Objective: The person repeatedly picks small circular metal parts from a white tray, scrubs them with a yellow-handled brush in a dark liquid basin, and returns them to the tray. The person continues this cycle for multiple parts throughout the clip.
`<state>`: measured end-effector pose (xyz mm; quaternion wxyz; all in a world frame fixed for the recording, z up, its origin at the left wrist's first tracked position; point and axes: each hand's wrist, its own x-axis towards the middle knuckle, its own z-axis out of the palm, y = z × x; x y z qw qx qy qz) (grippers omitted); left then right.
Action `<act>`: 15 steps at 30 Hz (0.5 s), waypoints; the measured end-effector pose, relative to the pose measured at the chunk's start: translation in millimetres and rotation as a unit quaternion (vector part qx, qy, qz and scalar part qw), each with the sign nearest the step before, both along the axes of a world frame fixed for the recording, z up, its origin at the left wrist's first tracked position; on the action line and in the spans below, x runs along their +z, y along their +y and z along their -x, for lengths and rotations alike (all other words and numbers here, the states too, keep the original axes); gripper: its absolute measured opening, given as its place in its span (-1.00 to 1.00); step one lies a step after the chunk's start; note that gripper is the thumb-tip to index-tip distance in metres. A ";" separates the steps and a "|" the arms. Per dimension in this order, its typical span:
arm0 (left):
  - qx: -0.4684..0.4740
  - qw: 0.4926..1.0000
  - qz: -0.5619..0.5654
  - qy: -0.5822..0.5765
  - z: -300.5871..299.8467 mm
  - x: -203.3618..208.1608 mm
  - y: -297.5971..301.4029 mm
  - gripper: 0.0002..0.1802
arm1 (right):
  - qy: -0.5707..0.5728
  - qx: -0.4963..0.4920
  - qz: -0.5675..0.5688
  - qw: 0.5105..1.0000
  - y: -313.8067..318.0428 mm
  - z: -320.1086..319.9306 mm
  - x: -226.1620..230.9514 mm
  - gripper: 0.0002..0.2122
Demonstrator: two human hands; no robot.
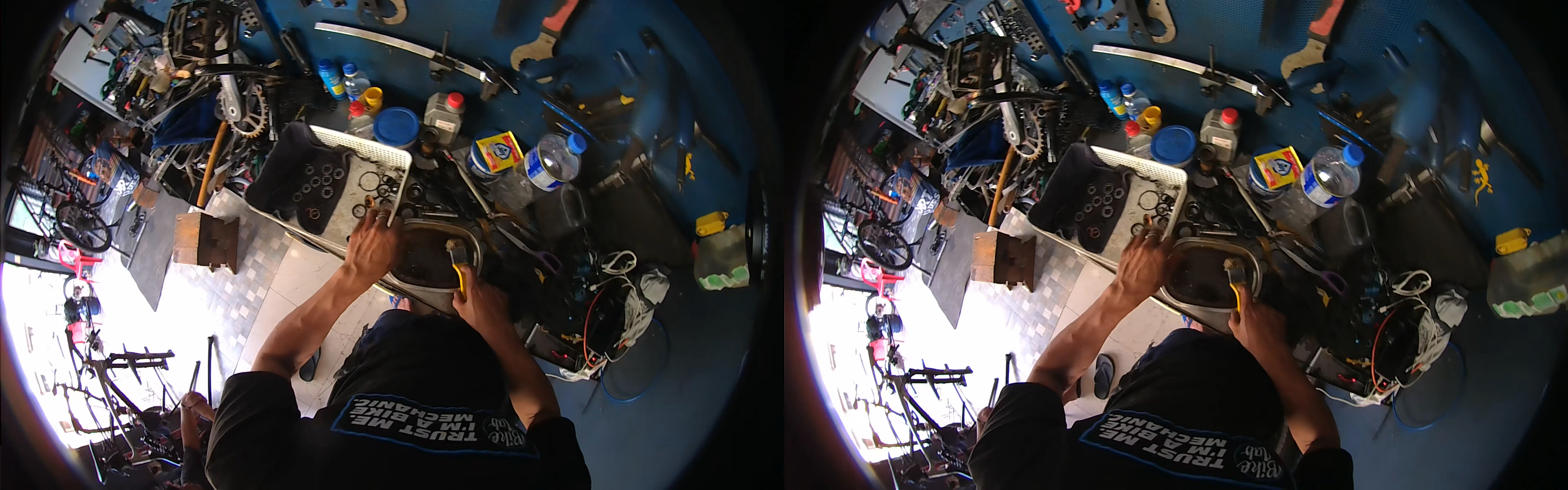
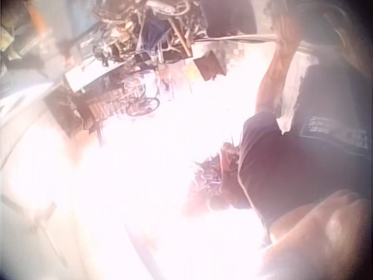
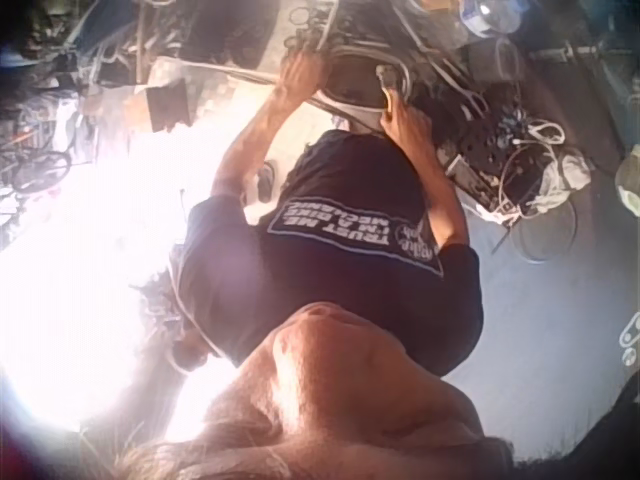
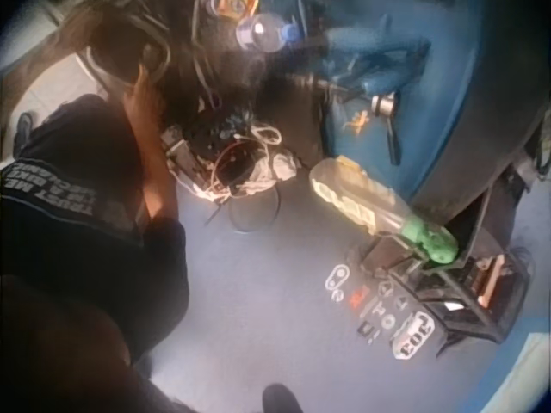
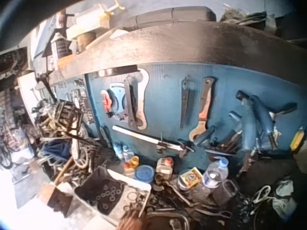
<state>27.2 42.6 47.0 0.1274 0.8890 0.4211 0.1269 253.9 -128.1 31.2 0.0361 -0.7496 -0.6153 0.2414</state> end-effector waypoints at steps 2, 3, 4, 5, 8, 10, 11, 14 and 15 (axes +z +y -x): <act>-0.016 0.991 -0.134 0.004 1.7 -6.9 -3.7 -0.64 | -0.016 -0.017 0.002 1.000 -0.9 -6.5 1.3 -0.47; -0.013 0.997 -0.077 -0.015 2.7 -6.8 -8.9 -0.63 | -0.008 -0.021 -0.042 0.999 -1.1 -10.5 1.0 -0.51; -0.023 0.996 -0.077 -0.033 -1.2 -7.7 -12.4 -0.63 | 0.000 -0.025 -0.087 0.996 -1.7 -14.4 0.7 -0.55; -0.033 0.995 -0.078 -0.051 -5.4 -8.7 -15.3 -0.63 | 0.007 -0.029 -0.131 0.991 -2.3 -18.6 0.6 -0.59; -0.106 0.992 -0.048 -0.037 -12.2 -32.3 -26.7 -0.64 | 0.013 -0.048 -0.201 0.978 5.6 -24.4 14.9 -0.73; -0.161 0.985 0.055 -0.009 -18.9 -66.1 -36.5 -0.64 | 0.016 -0.055 -0.228 0.972 10.6 -29.0 22.1 -0.77; -0.178 0.984 0.020 -0.007 -16.1 -108.3 -44.0 -0.56 | 0.020 -0.055 -0.241 0.969 13.5 -30.2 26.7 -0.80; -0.177 0.984 0.023 0.015 -50.1 -71.3 -44.2 -0.41 | 0.026 -0.087 -0.245 0.965 13.9 -34.6 36.8 -0.82; -0.171 0.985 0.001 0.023 -55.4 -74.2 -43.5 -0.39 | 0.034 -0.092 -0.244 0.965 12.7 -35.6 41.3 -0.82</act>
